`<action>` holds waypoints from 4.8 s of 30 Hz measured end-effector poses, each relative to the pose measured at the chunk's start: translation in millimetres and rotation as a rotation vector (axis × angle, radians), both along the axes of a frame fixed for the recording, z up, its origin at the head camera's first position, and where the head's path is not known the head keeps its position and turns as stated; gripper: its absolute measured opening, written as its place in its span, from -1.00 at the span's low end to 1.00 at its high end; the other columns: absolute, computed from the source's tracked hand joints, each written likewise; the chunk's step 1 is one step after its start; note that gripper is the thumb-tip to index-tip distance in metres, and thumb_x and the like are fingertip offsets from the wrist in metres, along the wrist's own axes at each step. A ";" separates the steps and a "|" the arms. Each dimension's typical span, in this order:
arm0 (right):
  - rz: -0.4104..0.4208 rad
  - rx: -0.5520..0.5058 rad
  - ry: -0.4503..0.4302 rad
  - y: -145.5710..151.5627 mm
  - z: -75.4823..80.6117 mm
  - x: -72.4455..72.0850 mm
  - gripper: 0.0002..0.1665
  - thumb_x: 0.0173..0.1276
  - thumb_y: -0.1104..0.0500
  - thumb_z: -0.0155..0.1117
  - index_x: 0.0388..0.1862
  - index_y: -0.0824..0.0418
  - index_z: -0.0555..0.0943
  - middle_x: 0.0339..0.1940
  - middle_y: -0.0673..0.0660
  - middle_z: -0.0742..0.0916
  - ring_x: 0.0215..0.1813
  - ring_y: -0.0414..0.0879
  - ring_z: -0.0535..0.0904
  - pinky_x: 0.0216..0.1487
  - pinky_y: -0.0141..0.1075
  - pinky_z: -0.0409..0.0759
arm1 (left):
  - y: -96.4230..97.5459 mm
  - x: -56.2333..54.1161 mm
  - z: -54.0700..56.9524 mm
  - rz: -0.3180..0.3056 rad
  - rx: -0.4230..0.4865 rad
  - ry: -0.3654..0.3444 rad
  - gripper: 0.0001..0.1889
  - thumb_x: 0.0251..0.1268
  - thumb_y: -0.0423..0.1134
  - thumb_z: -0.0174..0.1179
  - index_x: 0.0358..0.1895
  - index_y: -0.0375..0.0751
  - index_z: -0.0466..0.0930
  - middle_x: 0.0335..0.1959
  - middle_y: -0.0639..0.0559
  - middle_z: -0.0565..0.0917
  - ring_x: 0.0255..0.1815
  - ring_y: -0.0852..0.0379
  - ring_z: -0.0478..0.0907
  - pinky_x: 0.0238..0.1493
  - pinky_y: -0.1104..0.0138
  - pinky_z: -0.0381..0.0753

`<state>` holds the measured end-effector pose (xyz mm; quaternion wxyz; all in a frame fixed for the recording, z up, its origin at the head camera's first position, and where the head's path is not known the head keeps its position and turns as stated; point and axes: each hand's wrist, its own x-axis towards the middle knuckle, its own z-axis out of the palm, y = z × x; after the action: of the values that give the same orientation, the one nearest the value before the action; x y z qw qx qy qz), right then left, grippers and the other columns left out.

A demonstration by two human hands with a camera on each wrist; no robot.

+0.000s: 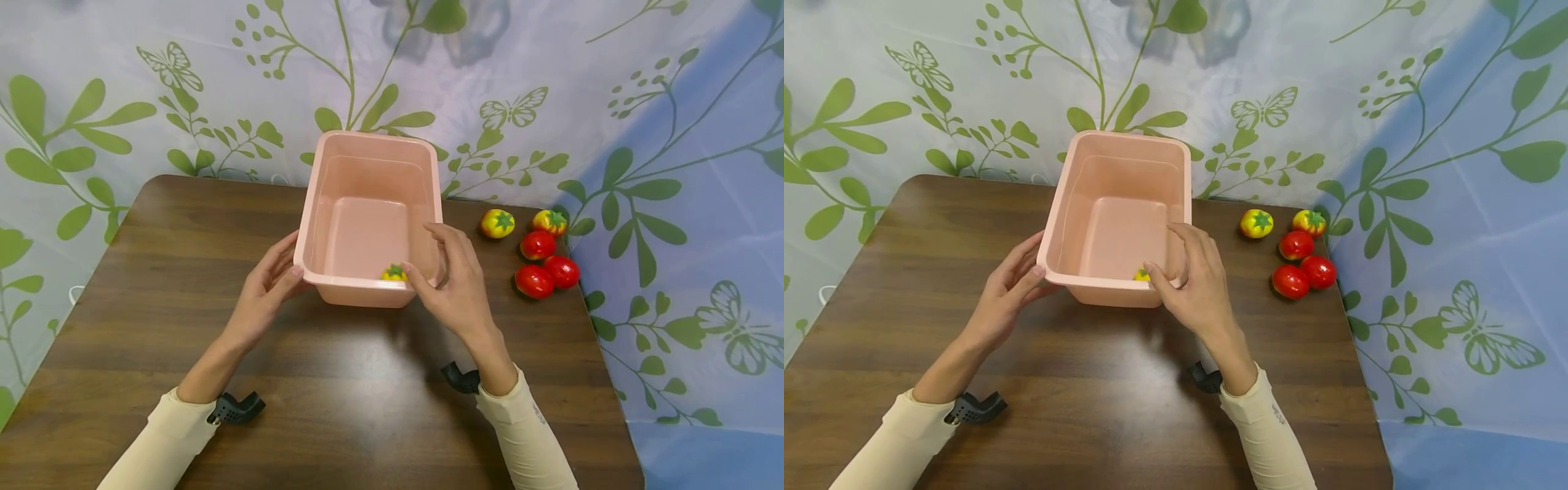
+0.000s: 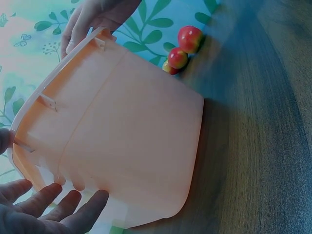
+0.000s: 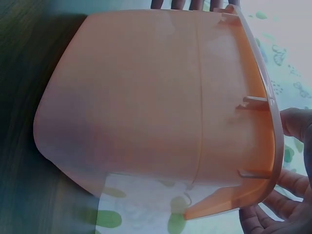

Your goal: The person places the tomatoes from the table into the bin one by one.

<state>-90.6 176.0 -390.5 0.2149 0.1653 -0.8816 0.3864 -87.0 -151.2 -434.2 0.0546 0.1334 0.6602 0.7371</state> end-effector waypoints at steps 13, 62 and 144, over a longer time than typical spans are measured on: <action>-0.009 -0.012 -0.018 4.0 -1.1 -1.1 -0.19 0.34 -0.01 0.58 0.52 0.09 0.50 0.36 0.17 0.67 0.34 0.03 0.59 0.42 0.02 0.66 | 2.2 -0.8 -0.8 -0.003 0.012 0.005 -0.39 0.75 -0.35 -0.02 0.74 -0.09 0.15 0.68 -0.41 0.29 0.46 0.16 0.61 0.26 0.30 0.80; -0.456 -0.034 -0.303 214.5 -106.2 -3.7 -0.25 0.34 0.12 0.58 0.43 0.31 0.53 0.41 0.41 0.64 0.43 0.36 0.51 0.51 0.33 0.42 | 4.8 2.3 -4.0 0.014 -0.009 0.016 -0.40 0.76 -0.33 -0.02 0.73 -0.09 0.16 0.68 -0.38 0.29 0.43 0.31 0.60 0.26 0.34 0.79; -0.387 -0.074 -0.066 152.1 -29.4 0.6 -0.18 0.30 0.04 0.63 0.53 -0.02 0.54 0.41 0.14 0.66 0.29 -0.01 0.56 0.21 -0.61 0.45 | 4.0 1.0 -6.0 0.018 -0.007 0.015 -0.41 0.76 -0.29 -0.01 0.73 -0.03 0.18 0.67 -0.40 0.30 0.49 0.14 0.59 0.27 0.33 0.78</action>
<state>-90.0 328.0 -419.9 0.2619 -0.0279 -0.8888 0.3752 -86.1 -147.1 -440.2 0.0436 0.1328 0.6643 0.7343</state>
